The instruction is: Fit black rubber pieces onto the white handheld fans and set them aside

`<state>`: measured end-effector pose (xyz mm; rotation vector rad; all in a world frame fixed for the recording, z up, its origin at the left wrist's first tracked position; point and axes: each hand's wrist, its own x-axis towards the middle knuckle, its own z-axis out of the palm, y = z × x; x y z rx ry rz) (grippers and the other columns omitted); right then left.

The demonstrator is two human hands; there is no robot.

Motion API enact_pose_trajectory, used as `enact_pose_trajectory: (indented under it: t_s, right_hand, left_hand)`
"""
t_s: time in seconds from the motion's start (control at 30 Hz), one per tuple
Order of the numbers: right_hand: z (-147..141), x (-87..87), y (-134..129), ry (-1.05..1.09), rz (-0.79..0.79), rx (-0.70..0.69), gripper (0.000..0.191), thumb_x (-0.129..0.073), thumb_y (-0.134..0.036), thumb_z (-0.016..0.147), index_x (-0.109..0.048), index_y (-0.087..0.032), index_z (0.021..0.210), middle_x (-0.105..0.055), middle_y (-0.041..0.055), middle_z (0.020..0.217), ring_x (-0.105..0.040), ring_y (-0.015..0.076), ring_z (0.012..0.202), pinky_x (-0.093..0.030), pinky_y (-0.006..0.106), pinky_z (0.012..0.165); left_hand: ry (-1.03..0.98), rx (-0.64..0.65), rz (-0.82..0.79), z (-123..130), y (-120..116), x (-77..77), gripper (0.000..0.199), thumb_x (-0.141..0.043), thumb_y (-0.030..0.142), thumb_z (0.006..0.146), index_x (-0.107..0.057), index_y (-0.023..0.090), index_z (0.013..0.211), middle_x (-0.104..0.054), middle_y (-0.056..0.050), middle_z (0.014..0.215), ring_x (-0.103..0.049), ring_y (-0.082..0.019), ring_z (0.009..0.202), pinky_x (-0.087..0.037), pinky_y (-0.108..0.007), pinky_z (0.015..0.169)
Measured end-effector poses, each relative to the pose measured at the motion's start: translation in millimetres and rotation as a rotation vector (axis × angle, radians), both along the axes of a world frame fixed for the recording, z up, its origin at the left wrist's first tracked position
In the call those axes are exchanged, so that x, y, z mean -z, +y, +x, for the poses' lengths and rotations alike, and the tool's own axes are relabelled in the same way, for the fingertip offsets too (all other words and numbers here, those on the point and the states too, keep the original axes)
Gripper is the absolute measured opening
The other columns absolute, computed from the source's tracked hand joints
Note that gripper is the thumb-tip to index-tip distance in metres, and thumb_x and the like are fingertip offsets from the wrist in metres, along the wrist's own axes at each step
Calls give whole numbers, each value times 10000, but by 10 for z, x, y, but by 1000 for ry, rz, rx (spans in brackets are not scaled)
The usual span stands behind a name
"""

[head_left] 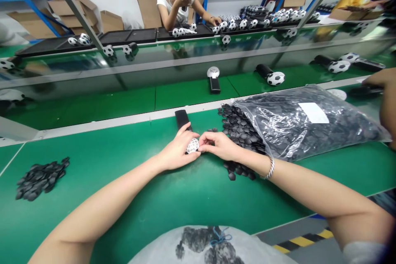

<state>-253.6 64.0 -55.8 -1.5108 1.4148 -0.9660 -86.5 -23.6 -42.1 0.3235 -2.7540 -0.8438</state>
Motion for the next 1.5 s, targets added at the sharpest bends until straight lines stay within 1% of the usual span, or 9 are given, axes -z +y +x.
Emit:
enact_pose_trajectory:
  t_s: [0.47, 0.57, 0.67, 0.73, 0.87, 1.03, 1.1, 1.3, 1.5]
  right_hand:
    - [43, 4, -23, -2, 2, -4, 142, -581, -279, 747, -515, -154, 732, -550, -23, 639, -510, 86, 604, -415, 206, 590]
    - [-57, -25, -94, 19, 15, -9, 185, -566, -326, 759, -519, -149, 731, -552, -18, 631, -510, 89, 595, -415, 208, 577]
    - [-324, -62, -155, 235, -50, 123, 199, -553, -349, 770, -571, -151, 780, -589, 7, 707, -530, 107, 637, -417, 225, 597]
    - [-501, -79, -162, 478, -101, 187, 171, -553, -315, 778, -612, -163, 830, -615, 23, 780, -546, 123, 678, -419, 246, 646]
    - [-594, -61, -133, 888, -179, -12, 196, -511, -255, 822, -628, -168, 953, -614, 61, 919, -543, 170, 830, -400, 272, 726]
    - [-394, -26, -155, 1285, -269, -119, 198, -438, -198, 851, -620, -121, 858, -587, 100, 832, -506, 203, 807, -340, 295, 665]
    - [-337, -21, -186, 1359, -300, -131, 198, -413, -163, 851, -603, -109, 828, -578, 111, 831, -507, 205, 792, -318, 304, 663]
    - [-331, -78, -264, 1298, -213, -78, 213, -412, -209, 871, -604, -120, 845, -608, 95, 827, -552, 187, 761, -320, 295, 689]
    - [-211, -223, -105, 806, -225, -39, 222, -445, -266, 867, -636, -156, 904, -649, 49, 862, -572, 146, 800, -391, 227, 704]
  left_hand:
    - [11, -115, 97, -34, 10, 45, 313, -556, 204, 693, -475, 186, 995, -542, -63, 1032, -161, -255, 1309, -225, -436, 1063]
    - [-23, -36, 120, -10, -77, 20, 358, -561, 193, 682, -468, 185, 1027, -524, -66, 1094, -144, -247, 1316, -230, -420, 1062]
    - [-66, 7, 110, 51, -121, -9, 505, -587, 176, 643, -430, 196, 1123, -392, -85, 1274, -112, -271, 1320, -213, -456, 1058]
    - [-95, -141, 97, 91, -97, -5, 571, -619, 191, 610, -430, 212, 1149, -234, -98, 1363, -102, -321, 1308, -205, -507, 1041]
    - [-123, -387, 148, 133, -33, 15, 539, -670, 300, 598, -494, 231, 1103, -170, -97, 1329, -173, -354, 1275, -256, -516, 1014]
    - [-156, -112, 206, 184, -125, -50, 563, -563, 146, 651, -440, 239, 1192, -245, -77, 1339, -260, -249, 1270, -272, -396, 1043]
    - [-166, -110, 181, 205, -156, -65, 583, -522, 107, 650, -424, 243, 1208, -292, -71, 1336, -282, -238, 1260, -254, -406, 1048]
    - [-127, -234, 133, 217, -162, -4, 591, -553, 128, 628, -444, 230, 1200, -365, -90, 1292, -310, -262, 1237, -254, -436, 1037]
    - [-47, -306, 122, 186, -99, 19, 479, -636, 314, 678, -524, 255, 1140, -372, -92, 1287, -309, -277, 1234, -280, -454, 1009]
